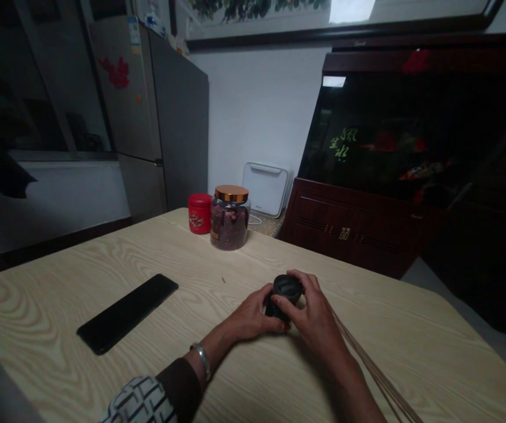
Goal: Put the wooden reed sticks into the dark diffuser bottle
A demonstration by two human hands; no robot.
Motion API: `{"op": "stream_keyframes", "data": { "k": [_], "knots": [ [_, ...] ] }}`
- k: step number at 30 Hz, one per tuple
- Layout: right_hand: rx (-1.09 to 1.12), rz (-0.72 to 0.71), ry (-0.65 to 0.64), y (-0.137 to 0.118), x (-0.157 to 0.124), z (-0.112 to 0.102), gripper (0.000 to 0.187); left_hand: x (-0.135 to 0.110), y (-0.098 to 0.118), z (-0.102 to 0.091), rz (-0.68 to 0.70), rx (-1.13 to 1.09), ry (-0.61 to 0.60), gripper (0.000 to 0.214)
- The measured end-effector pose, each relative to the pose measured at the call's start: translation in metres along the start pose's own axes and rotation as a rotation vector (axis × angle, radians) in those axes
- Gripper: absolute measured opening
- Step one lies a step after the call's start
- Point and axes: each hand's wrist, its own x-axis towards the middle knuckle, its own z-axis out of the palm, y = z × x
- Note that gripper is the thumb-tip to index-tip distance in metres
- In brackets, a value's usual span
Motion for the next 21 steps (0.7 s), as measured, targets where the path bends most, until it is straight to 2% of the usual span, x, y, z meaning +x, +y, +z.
{"op": "stream_keyframes", "data": {
  "k": [4, 8, 12, 17, 21],
  "knots": [
    [-0.073, 0.007, -0.029, -0.003, -0.004, -0.001, 0.06, 0.001, -0.001, 0.0, 0.012, 0.0, 0.003, 0.065],
    [0.029, 0.021, -0.117, -0.006, -0.007, -0.009, 0.078, 0.0, -0.001, 0.001, 0.023, -0.032, -0.012, 0.066],
    [0.143, 0.04, -0.193, -0.011, -0.008, -0.023, 0.074, 0.001, -0.001, 0.001, 0.027, 0.006, 0.008, 0.069],
    [-0.048, 0.176, -0.05, -0.016, -0.012, -0.041, 0.068, 0.002, -0.005, 0.0, 0.022, 0.029, 0.026, 0.073],
    [-0.032, 0.225, 0.002, -0.019, -0.013, -0.041, 0.061, 0.001, -0.003, -0.001, 0.022, 0.045, 0.022, 0.07]
  ]
}}
